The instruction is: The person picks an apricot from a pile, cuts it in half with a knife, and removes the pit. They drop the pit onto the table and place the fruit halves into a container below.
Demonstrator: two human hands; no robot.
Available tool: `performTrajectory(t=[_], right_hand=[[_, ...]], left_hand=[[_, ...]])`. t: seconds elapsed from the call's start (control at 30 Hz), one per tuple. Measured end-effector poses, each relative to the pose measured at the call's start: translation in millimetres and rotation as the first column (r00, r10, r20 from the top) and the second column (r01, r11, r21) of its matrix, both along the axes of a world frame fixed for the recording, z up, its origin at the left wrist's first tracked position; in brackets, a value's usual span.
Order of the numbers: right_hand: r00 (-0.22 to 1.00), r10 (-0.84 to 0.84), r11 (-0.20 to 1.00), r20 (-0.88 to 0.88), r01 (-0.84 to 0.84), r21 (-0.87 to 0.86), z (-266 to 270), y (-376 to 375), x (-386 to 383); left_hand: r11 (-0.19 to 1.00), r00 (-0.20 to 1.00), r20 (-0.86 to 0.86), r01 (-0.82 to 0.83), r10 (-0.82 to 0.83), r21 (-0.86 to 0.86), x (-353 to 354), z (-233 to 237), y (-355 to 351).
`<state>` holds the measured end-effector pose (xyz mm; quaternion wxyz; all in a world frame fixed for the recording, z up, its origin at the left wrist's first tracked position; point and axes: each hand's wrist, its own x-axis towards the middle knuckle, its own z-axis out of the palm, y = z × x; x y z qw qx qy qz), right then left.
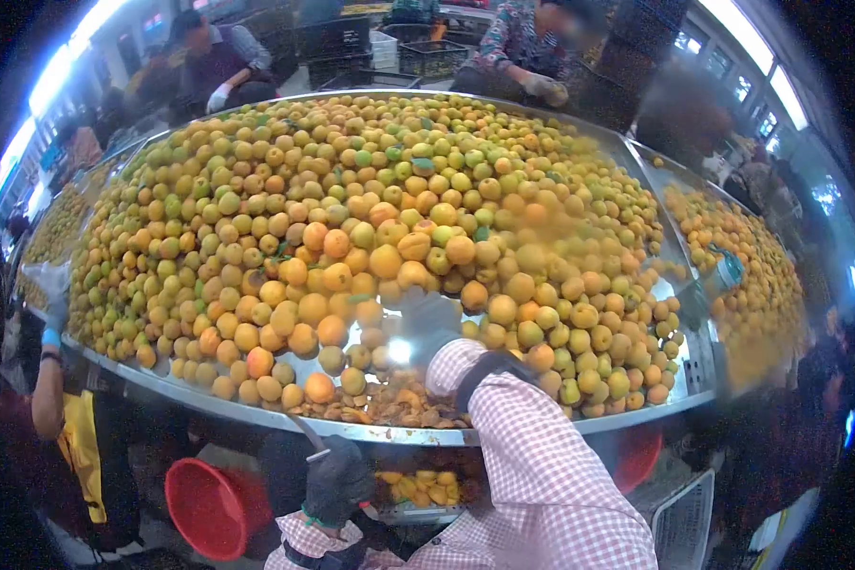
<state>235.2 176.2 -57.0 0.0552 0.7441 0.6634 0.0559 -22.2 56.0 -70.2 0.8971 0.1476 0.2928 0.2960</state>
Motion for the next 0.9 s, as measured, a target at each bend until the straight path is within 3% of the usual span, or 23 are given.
performTrajectory(t=[0.07, 0.1, 0.13, 0.2, 0.23, 0.27, 0.3, 0.33, 0.37, 0.4, 0.47, 0.5, 0.53, 0.57, 0.6, 0.63, 0.67, 0.73, 0.77, 0.8, 0.87, 0.9], right_hand=[[1.0, 0.025, 0.997, -0.019, -0.026, -0.068, 15.5, -15.3, 0.2], [0.997, 0.021, 0.999, -0.074, -0.024, -0.041, 7.7, -19.0, 9.3], [0.998, -0.011, 0.999, -0.063, 0.009, -0.039, 0.4, -25.4, 18.0], [0.958, 0.069, 0.996, -0.28, -0.052, 0.069, -5.2, -40.9, 32.3], [0.958, -0.01, 0.999, -0.285, -0.001, -0.038, 10.4, -52.1, 30.1], [0.961, -0.035, 0.999, -0.276, 0.027, -0.033, 19.6, -69.6, 31.3], [0.774, -0.025, 0.996, -0.632, 0.075, 0.053, 25.2, -87.9, 29.8], [0.462, 0.045, 0.982, -0.886, 0.14, 0.124, 31.1, -104.4, 23.8], [-0.079, -0.012, 0.988, -0.997, 0.155, -0.025, 45.3, -126.4, 13.4], [-0.595, -0.081, 0.984, -0.799, 0.078, -0.158, 55.1, -148.8, 5.6], [-0.727, -0.108, 0.994, -0.679, -0.065, -0.088, 49.6, -182.8, -9.8], [-0.702, -0.162, 0.981, -0.694, -0.036, -0.192, 54.9, -205.2, -22.7], [-0.624, -0.26, 0.953, -0.737, -0.042, -0.3, 59.0, -218.8, -33.1], [-0.335, -0.125, 0.985, -0.934, 0.07, -0.157, 42.4, -230.6, -45.3], [0.005, 0.024, 0.991, -1.0, 0.131, 0.025, 28.1, -240.0, -55.0], [-0.088, 0.041, 0.992, -0.995, 0.12, 0.03, 46.6, -246.0, -59.7], [-0.099, 0.036, 0.993, -0.994, 0.112, 0.025, 52.7, -253.5, -60.8], [0.115, -0.096, 0.98, -0.989, 0.185, -0.074, 56.4, -271.4, -58.7], [0.004, -0.047, 0.969, -0.999, 0.242, -0.045, 52.8, -279.9, -60.1], [-0.007, -0.05, 0.97, -0.999, 0.237, -0.05, 51.6, -286.4, -61.0], [0.017, -0.022, 0.968, -1.0, 0.25, -0.017, 50.9, -295.5, -61.3], [0.014, -0.019, 0.969, -1.0, 0.246, -0.015, 48.9, -296.8, -62.3]], left_hand=[[0.979, 0.979, -0.187, -0.047, 0.085, 0.2, 3.3, 3.9, -1.4], [0.997, 0.992, -0.104, -0.069, 0.071, 0.019, 3.8, 5.4, -0.8], [0.999, 0.995, -0.093, -0.037, 0.038, 0.02, 5.6, 4.5, -1.1], [0.982, 0.988, -0.134, -0.054, 0.079, 0.181, 9.6, 2.5, -2.5], [0.993, 1.0, 0.006, -0.023, 0.022, 0.118, 8.4, -1.6, -2.6], [0.993, 1.0, 0.016, 0.004, -0.006, 0.122, 12.9, 0.2, -3.9], [0.987, 0.999, -0.049, -0.006, 0.014, 0.158, 16.2, 3.0, -7.0], [0.98, 0.992, -0.118, -0.025, 0.049, 0.199, 16.0, 5.3, -9.7], [0.985, 0.991, -0.13, 0.008, 0.015, 0.174, 13.7, -1.4, -10.1], [0.984, 0.99, -0.138, -0.001, 0.026, 0.18, 19.2, -1.7, -10.7], [0.939, 0.95, -0.296, 0.003, 0.105, 0.343, 33.1, -4.0, -16.2], [0.631, 0.868, -0.435, 0.201, 0.241, 0.749, 35.7, -27.4, -19.1], [0.227, 0.762, -0.522, 0.469, 0.383, 0.853, 41.5, -2.8, -22.6], [0.239, 0.687, -0.605, 0.558, 0.403, 0.794, 48.0, 16.9, -31.1], [0.25, 0.605, -0.677, 0.64, 0.418, 0.727, 54.4, 35.3, -39.6], [0.174, 0.57, -0.72, 0.724, 0.396, 0.668, 57.6, 57.8, -47.9], [0.096, 0.532, -0.759, 0.792, 0.376, 0.603, 59.9, 73.5, -55.5], [0.085, 0.54, -0.766, 0.796, 0.35, 0.6, 57.9, 80.2, -68.6], [0.045, 0.491, -0.809, 0.846, 0.324, 0.532, 55.9, 83.9, -74.1], [0.002, 0.439, -0.848, 0.888, 0.298, 0.46, 54.0, 85.8, -79.7], [-0.045, 0.47, -0.827, 0.875, 0.309, 0.481, 54.5, 79.7, -86.1], [-0.078, 0.388, -0.851, 0.919, 0.355, 0.387, 56.0, 76.2, -87.6]])
